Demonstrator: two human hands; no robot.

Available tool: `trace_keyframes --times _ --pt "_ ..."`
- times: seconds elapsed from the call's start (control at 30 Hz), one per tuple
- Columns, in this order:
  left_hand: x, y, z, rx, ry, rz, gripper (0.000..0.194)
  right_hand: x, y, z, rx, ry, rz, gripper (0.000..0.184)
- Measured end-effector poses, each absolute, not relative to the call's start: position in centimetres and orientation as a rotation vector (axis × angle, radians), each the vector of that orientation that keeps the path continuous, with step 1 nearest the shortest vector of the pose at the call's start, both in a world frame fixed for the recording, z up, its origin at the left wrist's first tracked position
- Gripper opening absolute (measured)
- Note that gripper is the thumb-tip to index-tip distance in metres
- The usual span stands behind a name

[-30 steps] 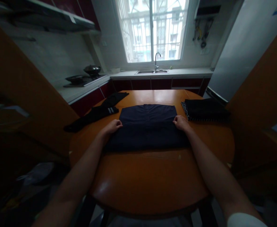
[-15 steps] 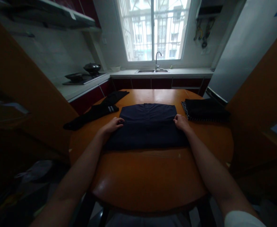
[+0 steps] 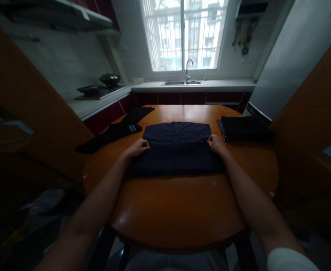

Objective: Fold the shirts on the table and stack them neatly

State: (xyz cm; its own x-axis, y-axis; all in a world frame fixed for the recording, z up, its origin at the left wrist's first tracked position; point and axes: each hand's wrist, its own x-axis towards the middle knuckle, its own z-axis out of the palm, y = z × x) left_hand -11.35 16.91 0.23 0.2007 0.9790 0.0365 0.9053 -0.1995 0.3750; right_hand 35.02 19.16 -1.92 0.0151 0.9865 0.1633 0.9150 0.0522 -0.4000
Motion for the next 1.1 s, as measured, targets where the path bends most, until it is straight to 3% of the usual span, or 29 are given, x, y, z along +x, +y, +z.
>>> trace_keyframes --times 0.37,0.5,0.6,0.83,1.1 --pt "-9.4 16.5 1.6 2.152 2.126 0.624 0.015 34.7 19.6 0.3 -1.816 -1.734 0.143 0.014" --pt "-8.1 15.5 1.7 2.125 2.195 0.413 0.031 34.1 19.5 0.1 -1.872 -1.829 0.162 0.026" --pt "-5.8 14.0 1.8 2.283 2.056 0.372 0.052 32.2 18.2 0.4 -1.879 -1.895 0.086 0.043" --pt "2.7 10.4 -0.5 2.617 1.543 0.303 0.059 22.3 13.1 -0.9 -1.47 -2.323 0.162 0.057" --pt "2.2 10.7 -0.9 2.529 1.598 0.169 0.065 24.6 15.0 -2.5 -1.788 -2.331 0.316 0.064"
